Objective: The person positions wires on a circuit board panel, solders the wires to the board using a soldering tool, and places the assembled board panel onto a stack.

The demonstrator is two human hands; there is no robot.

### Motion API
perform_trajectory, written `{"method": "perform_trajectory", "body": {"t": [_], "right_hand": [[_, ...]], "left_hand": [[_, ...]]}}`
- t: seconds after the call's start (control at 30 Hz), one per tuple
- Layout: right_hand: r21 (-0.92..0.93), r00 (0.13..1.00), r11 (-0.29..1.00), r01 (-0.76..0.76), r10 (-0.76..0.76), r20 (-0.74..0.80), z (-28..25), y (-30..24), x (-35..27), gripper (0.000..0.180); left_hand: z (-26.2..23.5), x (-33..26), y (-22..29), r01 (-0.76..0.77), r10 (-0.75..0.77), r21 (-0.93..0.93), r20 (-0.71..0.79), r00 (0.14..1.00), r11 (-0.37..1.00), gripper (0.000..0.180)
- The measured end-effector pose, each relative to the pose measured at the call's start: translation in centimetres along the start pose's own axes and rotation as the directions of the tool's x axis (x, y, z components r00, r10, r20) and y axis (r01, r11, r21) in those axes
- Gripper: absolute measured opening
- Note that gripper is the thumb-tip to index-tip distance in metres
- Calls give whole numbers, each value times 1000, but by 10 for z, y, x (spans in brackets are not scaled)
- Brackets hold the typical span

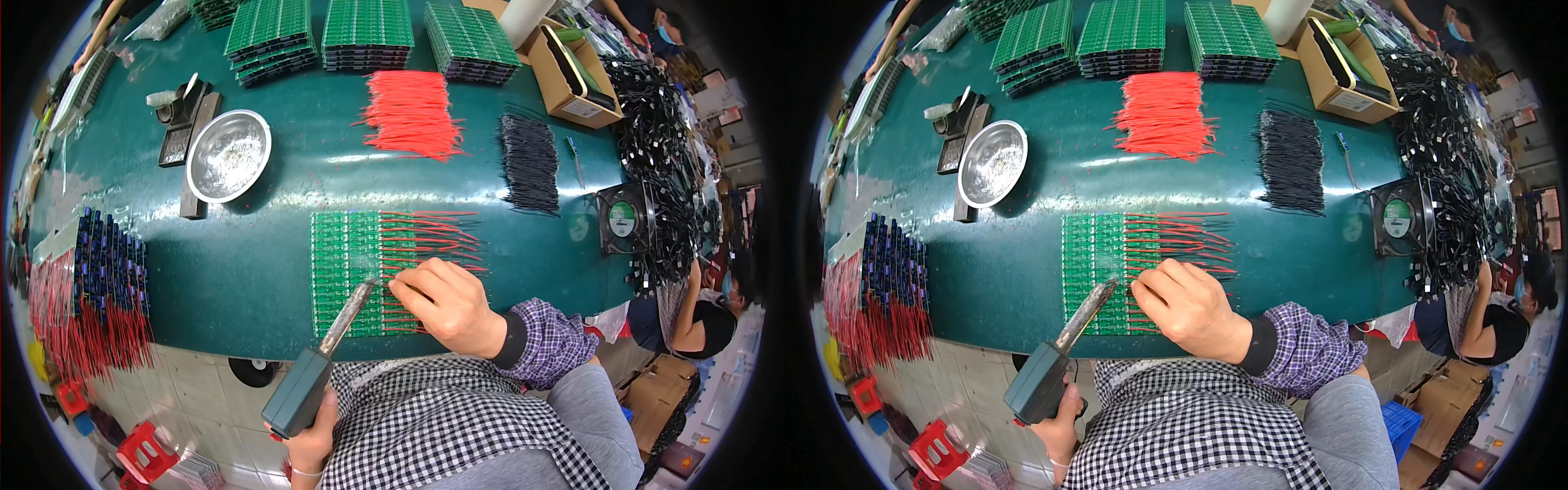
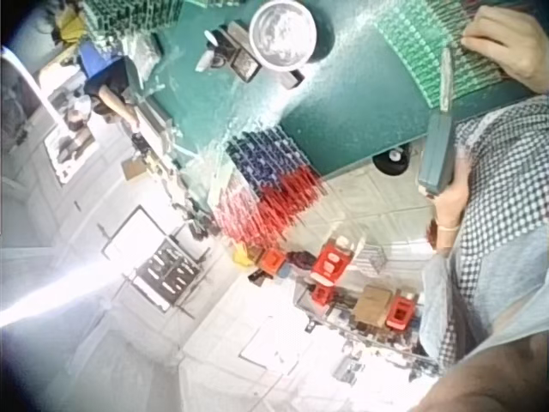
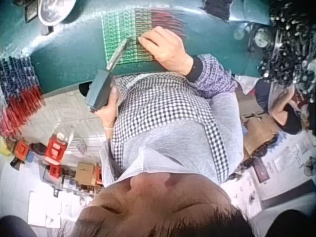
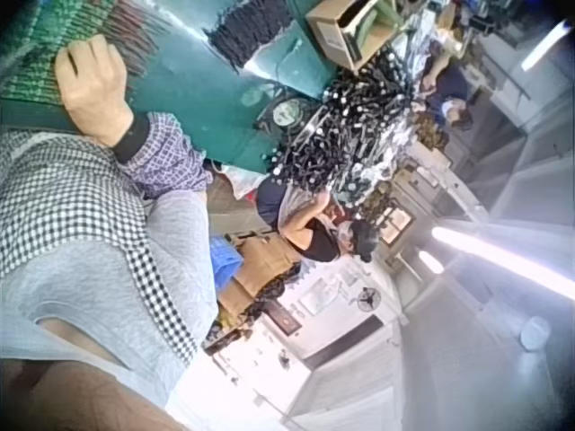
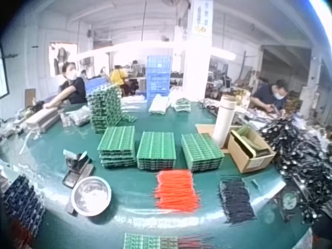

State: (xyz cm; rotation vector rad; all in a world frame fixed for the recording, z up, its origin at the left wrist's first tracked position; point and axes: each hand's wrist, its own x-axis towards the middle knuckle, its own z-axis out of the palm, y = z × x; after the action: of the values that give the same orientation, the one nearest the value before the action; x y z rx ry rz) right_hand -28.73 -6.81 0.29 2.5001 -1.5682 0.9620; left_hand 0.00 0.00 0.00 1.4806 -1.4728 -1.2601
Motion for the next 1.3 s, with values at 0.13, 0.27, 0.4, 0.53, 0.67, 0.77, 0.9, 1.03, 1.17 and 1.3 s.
{"method": "perform_trajectory", "body": {"t": [0.13, 0.27, 0.4, 0.53, 0.67, 0.77, 0.9, 1.03, 1.17, 1.3], "right_hand": [[29, 998, 999, -44, 43, 56, -20, -5, 0, 35], [27, 999, 1000, -7, 9, -47, 13, -7, 0, 19], [46, 998, 999, -12, 15, -66, 17, -9, -10, 25], [25, 997, 999, -27, 29, -67, 14, -7, -16, 26], [36, 998, 999, -34, 36, -59, 13, -7, -16, 26], [15, 998, 999, -31, 31, -56, 14, -6, -15, 26], [32, 997, 999, -41, 43, -56, 14, -8, -14, 25], [32, 998, 999, -38, 40, -50, 15, -7, -16, 24], [33, 998, 999, -38, 40, -53, 17, -8, -16, 25], [21, 998, 999, -35, 36, -49, 15, -8, -17, 25]], "left_hand": [[8, 3, 8, 82, -118, -244, -136, 984, 966, 33], [-10, 14, 33, 339, -346, -68, -147, 927, 938, 28], [-3, 49, 48, -140, 164, 115, -242, 956, 984, 27], [-7, 77, 72, -353, 335, 52, -465, 819, 934, 24], [-21, 117, 72, -380, 318, 37, -627, 711, 924, 19], [-33, 143, 51, -179, 180, 55, -550, 815, 982, 17], [-16, 114, 53, -265, 174, -79, -572, 801, 961, 20], [-13, 96, 38, -234, 112, -195, -491, 864, 953, 25], [-2, 71, 43, -184, 37, -276, -465, 884, 943, 21], [1, 60, 30, -126, -13, -315, -405, 914, 941, 16]]}}
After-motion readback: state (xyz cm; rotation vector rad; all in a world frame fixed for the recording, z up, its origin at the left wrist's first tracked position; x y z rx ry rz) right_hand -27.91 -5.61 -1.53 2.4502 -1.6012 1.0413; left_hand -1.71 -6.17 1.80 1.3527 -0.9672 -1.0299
